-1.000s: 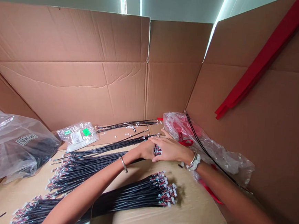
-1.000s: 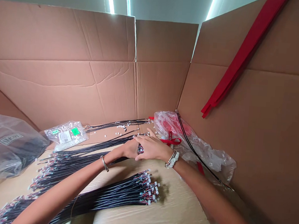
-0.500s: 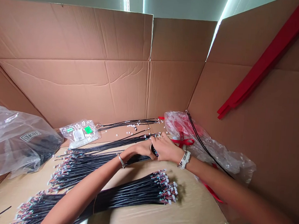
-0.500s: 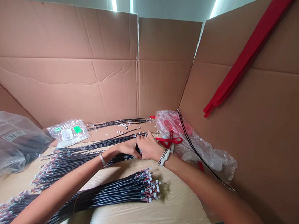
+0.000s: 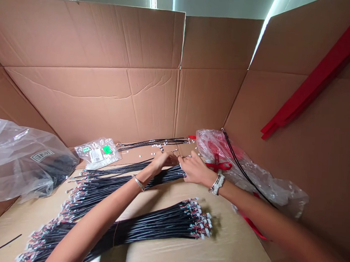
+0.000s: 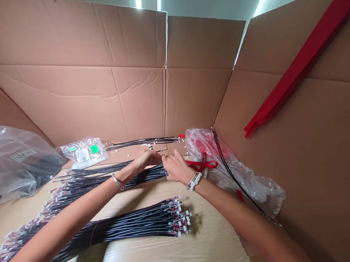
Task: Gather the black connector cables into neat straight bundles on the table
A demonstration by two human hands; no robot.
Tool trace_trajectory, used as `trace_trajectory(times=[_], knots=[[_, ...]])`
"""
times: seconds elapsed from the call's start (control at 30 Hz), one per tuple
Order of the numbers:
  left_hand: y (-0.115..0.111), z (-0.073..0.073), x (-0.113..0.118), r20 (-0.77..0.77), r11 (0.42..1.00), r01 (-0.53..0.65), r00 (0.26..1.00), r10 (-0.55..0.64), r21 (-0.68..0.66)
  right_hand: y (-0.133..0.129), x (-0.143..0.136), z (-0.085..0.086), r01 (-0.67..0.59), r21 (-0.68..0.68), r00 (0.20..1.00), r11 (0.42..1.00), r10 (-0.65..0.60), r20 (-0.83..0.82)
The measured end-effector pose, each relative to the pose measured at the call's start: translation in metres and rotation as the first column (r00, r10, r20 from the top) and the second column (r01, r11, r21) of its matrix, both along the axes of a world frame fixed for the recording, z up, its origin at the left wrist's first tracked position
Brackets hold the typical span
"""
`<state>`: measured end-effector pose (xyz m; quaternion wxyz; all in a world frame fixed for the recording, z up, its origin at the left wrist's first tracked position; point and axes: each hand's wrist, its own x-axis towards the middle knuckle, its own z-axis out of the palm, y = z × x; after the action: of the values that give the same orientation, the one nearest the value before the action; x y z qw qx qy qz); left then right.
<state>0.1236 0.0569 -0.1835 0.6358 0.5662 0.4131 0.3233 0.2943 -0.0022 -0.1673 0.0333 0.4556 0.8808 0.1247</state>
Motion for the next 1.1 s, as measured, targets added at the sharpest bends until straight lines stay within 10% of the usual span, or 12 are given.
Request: trace_trajectory(times=[0.2,0.4,0.83,1.1], knots=[[-0.023,-0.001,-0.045,-0.524,0.883,0.374,0.832,-0.184,0.283,-0.001,0.009,-0.014,0.023,-0.017,0.999,1.000,-0.024,-0.045],[-0.040,-0.034,-0.034,-0.871,0.784,0.522,0.490,0.048,0.337,-0.007,0.007,-0.010,0.024,-0.047,0.999,0.999,-0.026,-0.040],[-0.034,-0.042,-0.029,-0.708,0.814,0.355,0.699,0.095,0.460,0.000,-0.042,-0.016,-0.150,-0.179,0.988,0.972,0.154,0.013],[-0.042,-0.040,-0.033,-0.806,0.844,0.379,0.583,0.101,0.380,0.008,-0.042,-0.021,-0.032,-0.334,0.999,0.942,0.030,-0.012]])
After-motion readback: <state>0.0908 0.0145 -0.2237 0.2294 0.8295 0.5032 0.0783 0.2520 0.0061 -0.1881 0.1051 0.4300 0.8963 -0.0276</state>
